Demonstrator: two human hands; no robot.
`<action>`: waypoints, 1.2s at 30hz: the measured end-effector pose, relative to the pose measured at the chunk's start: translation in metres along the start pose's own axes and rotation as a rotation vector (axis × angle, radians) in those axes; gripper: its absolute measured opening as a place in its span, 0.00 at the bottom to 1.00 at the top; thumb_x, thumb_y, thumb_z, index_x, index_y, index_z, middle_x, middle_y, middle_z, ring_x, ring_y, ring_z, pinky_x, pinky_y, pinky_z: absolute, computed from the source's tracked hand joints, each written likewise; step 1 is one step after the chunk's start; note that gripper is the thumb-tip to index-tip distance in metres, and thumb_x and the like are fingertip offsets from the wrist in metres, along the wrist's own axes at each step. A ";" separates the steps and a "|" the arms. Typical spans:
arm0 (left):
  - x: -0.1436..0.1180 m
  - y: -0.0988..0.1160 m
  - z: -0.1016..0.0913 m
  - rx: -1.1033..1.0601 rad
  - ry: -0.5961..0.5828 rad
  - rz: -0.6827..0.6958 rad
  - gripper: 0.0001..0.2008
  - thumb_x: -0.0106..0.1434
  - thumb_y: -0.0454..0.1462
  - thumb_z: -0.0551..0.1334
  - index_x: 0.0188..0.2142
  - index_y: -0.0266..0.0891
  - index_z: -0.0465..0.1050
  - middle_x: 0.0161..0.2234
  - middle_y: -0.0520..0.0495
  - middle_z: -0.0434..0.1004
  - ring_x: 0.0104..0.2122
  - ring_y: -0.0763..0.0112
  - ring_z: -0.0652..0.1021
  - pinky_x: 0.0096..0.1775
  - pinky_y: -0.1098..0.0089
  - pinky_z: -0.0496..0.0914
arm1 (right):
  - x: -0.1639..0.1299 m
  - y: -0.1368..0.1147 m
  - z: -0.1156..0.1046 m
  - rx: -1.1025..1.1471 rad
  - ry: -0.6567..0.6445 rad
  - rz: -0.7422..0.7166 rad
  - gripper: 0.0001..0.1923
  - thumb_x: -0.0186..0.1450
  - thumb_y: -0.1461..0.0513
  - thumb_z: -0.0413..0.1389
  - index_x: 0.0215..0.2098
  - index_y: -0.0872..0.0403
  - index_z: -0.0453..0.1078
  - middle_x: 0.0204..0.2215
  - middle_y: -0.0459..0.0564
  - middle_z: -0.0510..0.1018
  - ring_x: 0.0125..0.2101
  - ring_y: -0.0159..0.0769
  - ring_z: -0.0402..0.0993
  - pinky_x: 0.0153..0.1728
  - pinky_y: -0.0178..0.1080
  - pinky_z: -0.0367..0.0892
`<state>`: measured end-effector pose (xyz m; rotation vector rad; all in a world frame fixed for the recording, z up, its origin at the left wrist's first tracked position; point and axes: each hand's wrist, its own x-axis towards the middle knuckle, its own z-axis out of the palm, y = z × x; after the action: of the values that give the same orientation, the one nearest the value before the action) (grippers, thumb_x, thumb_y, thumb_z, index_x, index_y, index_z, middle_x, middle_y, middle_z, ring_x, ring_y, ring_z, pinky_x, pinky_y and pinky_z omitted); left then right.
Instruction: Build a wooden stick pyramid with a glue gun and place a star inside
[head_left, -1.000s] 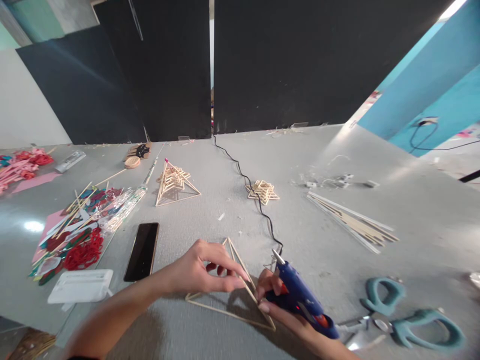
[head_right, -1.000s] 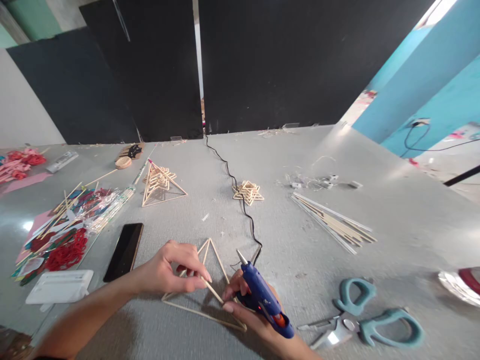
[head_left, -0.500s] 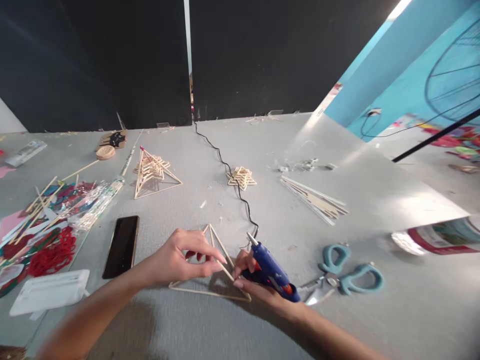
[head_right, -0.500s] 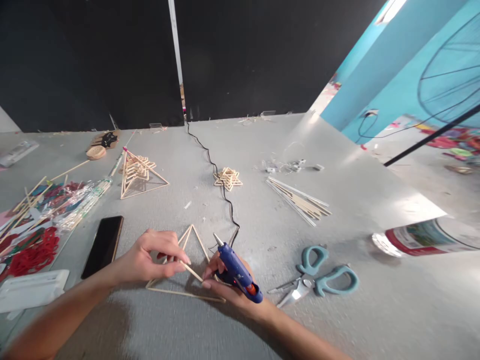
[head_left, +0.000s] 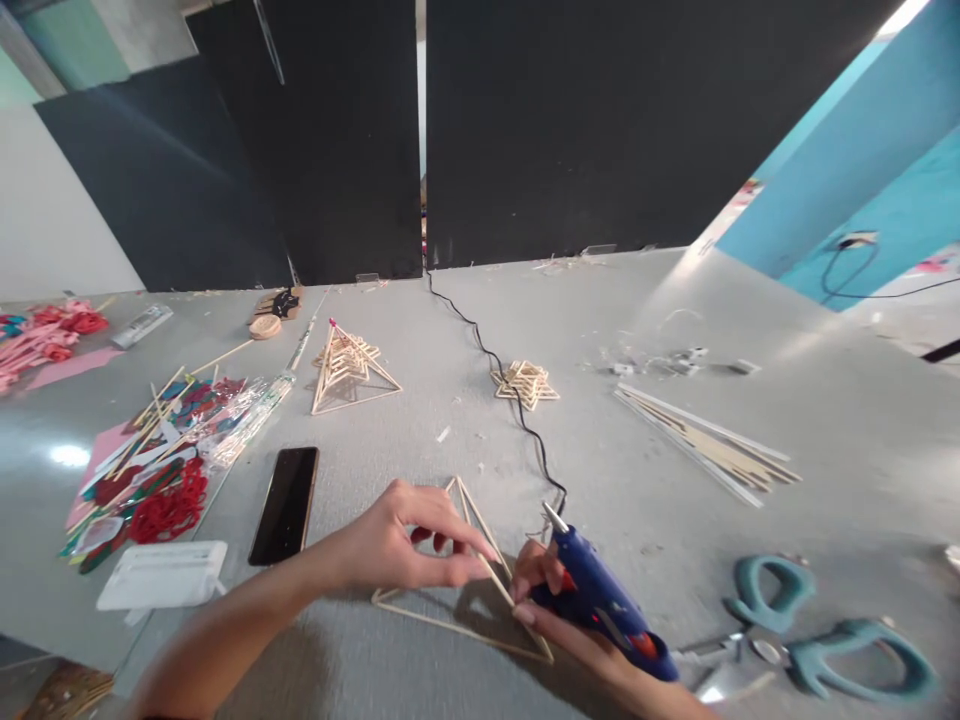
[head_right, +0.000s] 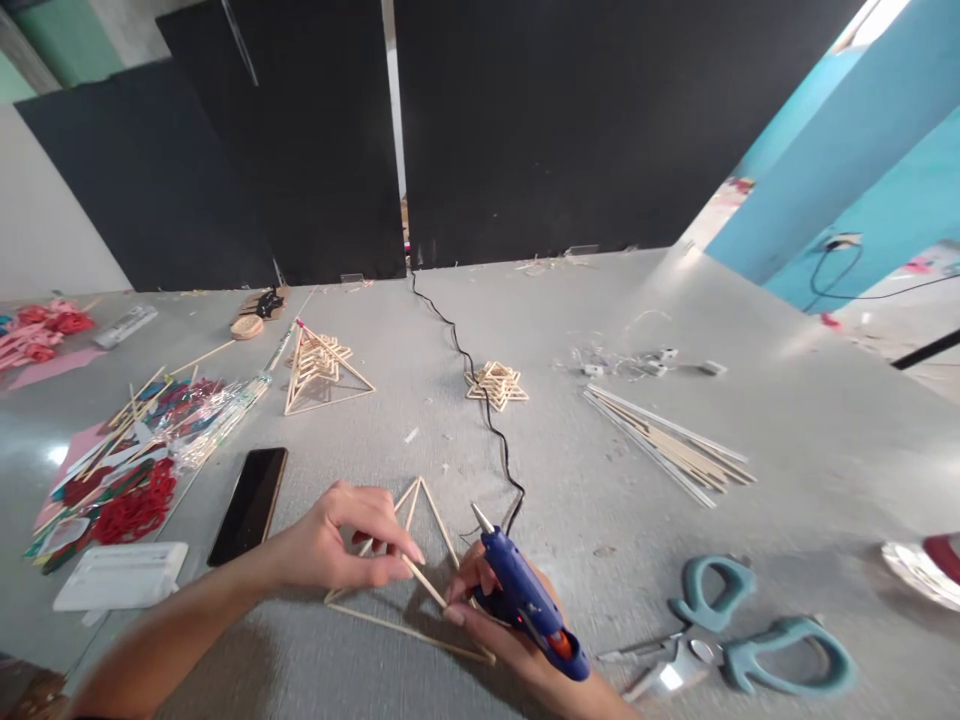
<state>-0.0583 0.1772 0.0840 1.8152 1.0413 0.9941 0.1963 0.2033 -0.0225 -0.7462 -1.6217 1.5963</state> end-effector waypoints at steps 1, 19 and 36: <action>0.000 0.000 0.000 0.002 -0.003 -0.004 0.07 0.65 0.35 0.71 0.42 0.40 0.87 0.27 0.49 0.81 0.29 0.76 0.75 0.29 0.75 0.64 | -0.001 0.002 0.000 0.015 -0.002 0.019 0.12 0.64 0.55 0.65 0.35 0.48 0.67 0.32 0.49 0.76 0.33 0.42 0.75 0.35 0.46 0.78; -0.001 -0.008 0.000 0.042 -0.017 0.044 0.08 0.65 0.36 0.71 0.44 0.41 0.86 0.27 0.49 0.81 0.29 0.75 0.74 0.29 0.74 0.63 | -0.001 0.000 -0.002 0.108 -0.046 0.072 0.17 0.64 0.57 0.67 0.37 0.47 0.61 0.34 0.47 0.76 0.35 0.39 0.75 0.36 0.44 0.73; 0.000 -0.005 -0.001 0.000 -0.009 0.054 0.10 0.64 0.34 0.72 0.46 0.43 0.86 0.27 0.50 0.81 0.27 0.77 0.70 0.31 0.74 0.64 | 0.003 -0.010 -0.001 0.082 -0.052 0.104 0.18 0.63 0.56 0.67 0.35 0.48 0.60 0.33 0.47 0.77 0.35 0.41 0.75 0.37 0.45 0.73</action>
<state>-0.0608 0.1794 0.0801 1.8553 0.9918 1.0175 0.1965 0.2058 -0.0125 -0.7621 -1.5660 1.7584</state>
